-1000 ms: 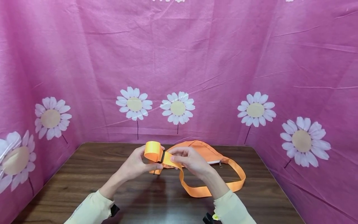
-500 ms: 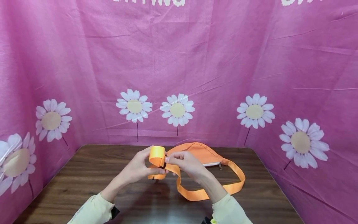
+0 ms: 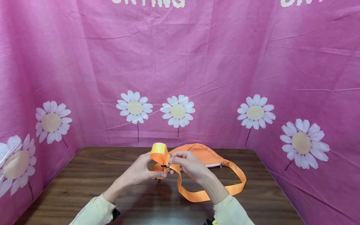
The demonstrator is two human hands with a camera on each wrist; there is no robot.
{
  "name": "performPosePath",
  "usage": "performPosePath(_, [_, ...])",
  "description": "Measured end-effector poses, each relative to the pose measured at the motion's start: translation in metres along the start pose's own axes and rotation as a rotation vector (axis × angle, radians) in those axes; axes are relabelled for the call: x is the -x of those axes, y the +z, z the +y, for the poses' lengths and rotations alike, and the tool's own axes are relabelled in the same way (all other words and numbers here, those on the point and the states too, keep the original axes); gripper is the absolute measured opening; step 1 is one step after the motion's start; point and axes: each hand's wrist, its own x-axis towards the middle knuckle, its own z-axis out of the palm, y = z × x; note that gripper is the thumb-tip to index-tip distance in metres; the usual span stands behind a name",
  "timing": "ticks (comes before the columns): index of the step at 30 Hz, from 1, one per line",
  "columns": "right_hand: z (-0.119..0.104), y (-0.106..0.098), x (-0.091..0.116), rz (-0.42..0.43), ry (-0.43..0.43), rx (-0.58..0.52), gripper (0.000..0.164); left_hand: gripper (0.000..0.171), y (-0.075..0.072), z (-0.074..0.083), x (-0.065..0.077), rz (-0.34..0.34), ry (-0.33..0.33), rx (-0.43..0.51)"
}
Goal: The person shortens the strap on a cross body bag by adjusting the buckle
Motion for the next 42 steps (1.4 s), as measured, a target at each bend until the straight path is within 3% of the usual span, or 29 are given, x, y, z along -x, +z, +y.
performPosePath(4, [-0.001, 0.0, 0.0, 0.009, -0.01, -0.035, 0.018, 0.041, 0.001, -0.002, 0.0, 0.024, 0.071, -0.036])
performPosePath(7, [-0.003, 0.0, 0.001, 0.025, -0.019, -0.056, 0.017, 0.04, 0.001, -0.002, -0.001, 0.036, 0.088, -0.051])
performPosePath(13, [-0.008, -0.002, 0.005, 0.028, -0.075, -0.078, 0.011, 0.034, 0.0, -0.002, 0.0, 0.029, 0.065, -0.108])
performPosePath(20, [-0.02, -0.009, 0.014, 0.046, -0.143, -0.14, 0.013, 0.043, -0.004, -0.01, 0.001, 0.001, 0.018, -0.099])
performPosePath(30, [-0.029, -0.018, 0.02, 0.07, -0.249, -0.155, 0.017, 0.047, -0.013, -0.028, 0.004, -0.066, 0.021, -0.14])
performPosePath(36, [-0.032, -0.02, 0.021, 0.09, -0.251, -0.139, 0.017, 0.046, -0.018, -0.039, 0.006, -0.083, 0.028, -0.119])
performPosePath(42, [-0.033, -0.021, 0.022, 0.126, -0.252, -0.148, 0.019, 0.042, -0.022, -0.046, 0.007, -0.09, 0.069, -0.185])
